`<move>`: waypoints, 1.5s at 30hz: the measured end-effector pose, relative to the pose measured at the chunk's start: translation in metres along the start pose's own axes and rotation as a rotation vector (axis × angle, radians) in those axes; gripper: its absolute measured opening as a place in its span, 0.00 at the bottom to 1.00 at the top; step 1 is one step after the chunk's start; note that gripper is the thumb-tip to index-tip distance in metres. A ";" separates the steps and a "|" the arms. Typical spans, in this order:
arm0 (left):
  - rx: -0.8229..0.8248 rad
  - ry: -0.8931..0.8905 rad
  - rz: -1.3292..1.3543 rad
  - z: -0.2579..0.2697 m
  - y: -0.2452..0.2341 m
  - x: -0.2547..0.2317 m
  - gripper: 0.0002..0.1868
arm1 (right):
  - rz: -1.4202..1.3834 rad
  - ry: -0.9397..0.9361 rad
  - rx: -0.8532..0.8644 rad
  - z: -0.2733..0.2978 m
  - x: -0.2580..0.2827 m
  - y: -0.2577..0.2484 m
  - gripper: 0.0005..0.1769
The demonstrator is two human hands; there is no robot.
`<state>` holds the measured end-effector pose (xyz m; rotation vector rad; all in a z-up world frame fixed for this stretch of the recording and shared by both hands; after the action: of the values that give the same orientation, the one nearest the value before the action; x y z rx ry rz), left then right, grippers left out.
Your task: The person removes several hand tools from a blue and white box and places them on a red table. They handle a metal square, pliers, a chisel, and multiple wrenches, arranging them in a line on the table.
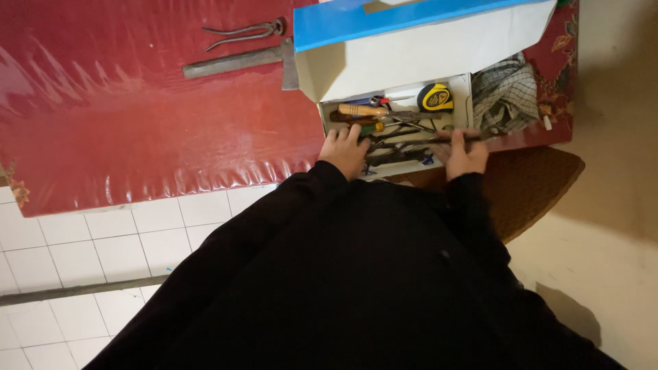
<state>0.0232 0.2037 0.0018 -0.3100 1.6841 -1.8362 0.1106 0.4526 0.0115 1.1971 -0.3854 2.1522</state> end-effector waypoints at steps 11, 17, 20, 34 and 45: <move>-0.055 -0.006 -0.079 0.001 0.010 0.009 0.16 | 0.043 0.281 0.245 -0.082 -0.054 0.034 0.21; -0.105 0.010 -0.003 0.002 0.004 0.009 0.14 | 1.062 -0.100 0.261 -0.070 -0.040 0.034 0.14; -0.140 0.017 0.005 0.004 0.003 0.010 0.14 | 1.377 -0.302 0.353 -0.056 -0.033 0.041 0.11; -0.318 0.098 0.054 0.014 -0.022 0.006 0.16 | 2.059 -0.202 0.480 -0.055 -0.022 0.045 0.19; -0.335 0.047 0.224 0.012 -0.040 0.001 0.20 | 2.011 -0.617 0.431 -0.023 0.045 0.041 0.16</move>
<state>0.0176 0.1925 0.0422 -0.2061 1.9730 -1.4098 0.0517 0.4518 0.0391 2.1158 -2.2399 3.3177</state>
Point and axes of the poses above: each hand's wrist, its own z-axis away from the middle knuckle, its own y-axis out of the palm, x = y × z, the point moved 4 cm from there along -z, towards the middle knuckle, and after that the axes turned 7 degrees about y, right-handed, at the moved point
